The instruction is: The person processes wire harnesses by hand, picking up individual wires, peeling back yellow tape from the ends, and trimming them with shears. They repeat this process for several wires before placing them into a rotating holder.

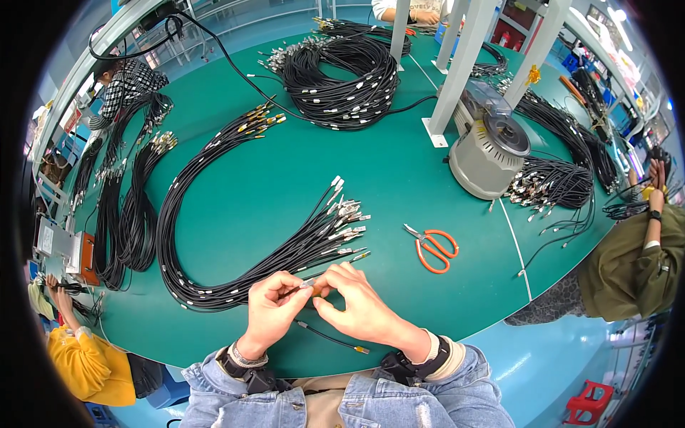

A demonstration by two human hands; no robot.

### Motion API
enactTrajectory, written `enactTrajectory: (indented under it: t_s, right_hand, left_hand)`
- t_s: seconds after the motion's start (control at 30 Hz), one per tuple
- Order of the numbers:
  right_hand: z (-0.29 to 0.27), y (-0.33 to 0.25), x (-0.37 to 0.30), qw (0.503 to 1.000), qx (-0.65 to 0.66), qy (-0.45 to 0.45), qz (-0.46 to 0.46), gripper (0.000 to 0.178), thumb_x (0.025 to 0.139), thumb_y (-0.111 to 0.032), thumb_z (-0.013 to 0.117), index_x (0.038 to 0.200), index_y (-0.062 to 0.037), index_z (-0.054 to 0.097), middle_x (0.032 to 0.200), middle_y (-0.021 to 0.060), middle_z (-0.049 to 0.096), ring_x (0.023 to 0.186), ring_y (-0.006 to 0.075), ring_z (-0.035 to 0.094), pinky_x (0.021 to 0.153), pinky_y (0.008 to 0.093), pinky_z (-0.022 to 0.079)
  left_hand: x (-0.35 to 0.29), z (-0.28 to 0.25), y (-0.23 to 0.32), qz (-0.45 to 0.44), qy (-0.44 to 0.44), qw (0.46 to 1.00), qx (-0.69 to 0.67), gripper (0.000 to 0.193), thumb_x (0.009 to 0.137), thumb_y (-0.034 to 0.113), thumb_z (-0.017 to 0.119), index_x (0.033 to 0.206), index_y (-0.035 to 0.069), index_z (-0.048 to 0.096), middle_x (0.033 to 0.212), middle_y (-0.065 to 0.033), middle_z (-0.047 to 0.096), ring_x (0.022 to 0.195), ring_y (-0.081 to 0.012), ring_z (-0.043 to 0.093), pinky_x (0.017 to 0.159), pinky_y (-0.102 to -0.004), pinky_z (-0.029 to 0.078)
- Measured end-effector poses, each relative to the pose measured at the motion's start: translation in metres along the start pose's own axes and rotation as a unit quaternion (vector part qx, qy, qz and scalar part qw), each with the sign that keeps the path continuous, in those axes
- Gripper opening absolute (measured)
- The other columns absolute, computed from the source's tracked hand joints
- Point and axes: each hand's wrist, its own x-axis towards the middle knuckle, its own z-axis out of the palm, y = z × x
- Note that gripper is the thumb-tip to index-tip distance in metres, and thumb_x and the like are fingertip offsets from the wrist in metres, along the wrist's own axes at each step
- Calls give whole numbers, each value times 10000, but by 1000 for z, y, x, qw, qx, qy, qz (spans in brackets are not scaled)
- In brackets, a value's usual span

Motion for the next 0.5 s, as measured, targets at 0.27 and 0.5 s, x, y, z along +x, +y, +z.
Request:
enactTrajectory:
  t_s: [0.27, 0.5]
  right_hand:
    - [8, 6, -6, 981, 142, 106, 80, 370, 780, -85, 676, 1123, -47, 543, 975, 66, 567, 1027, 196, 524, 931, 344, 393]
    - [10, 9, -5, 988, 117, 101, 16, 186, 787, -105, 689, 928, -28, 595, 1012, 74, 573, 1014, 219, 534, 927, 347, 399]
  left_hand:
    - [-1, 3, 1, -21, 37, 998, -41, 73, 824, -4, 668, 870, -10, 612, 772, 1, 615, 671, -19, 532, 584, -163, 420]
    - [-2, 3, -3, -19, 30, 998, -46, 84, 828, -5, 664, 893, -13, 612, 814, -15, 627, 703, -32, 552, 605, -169, 434]
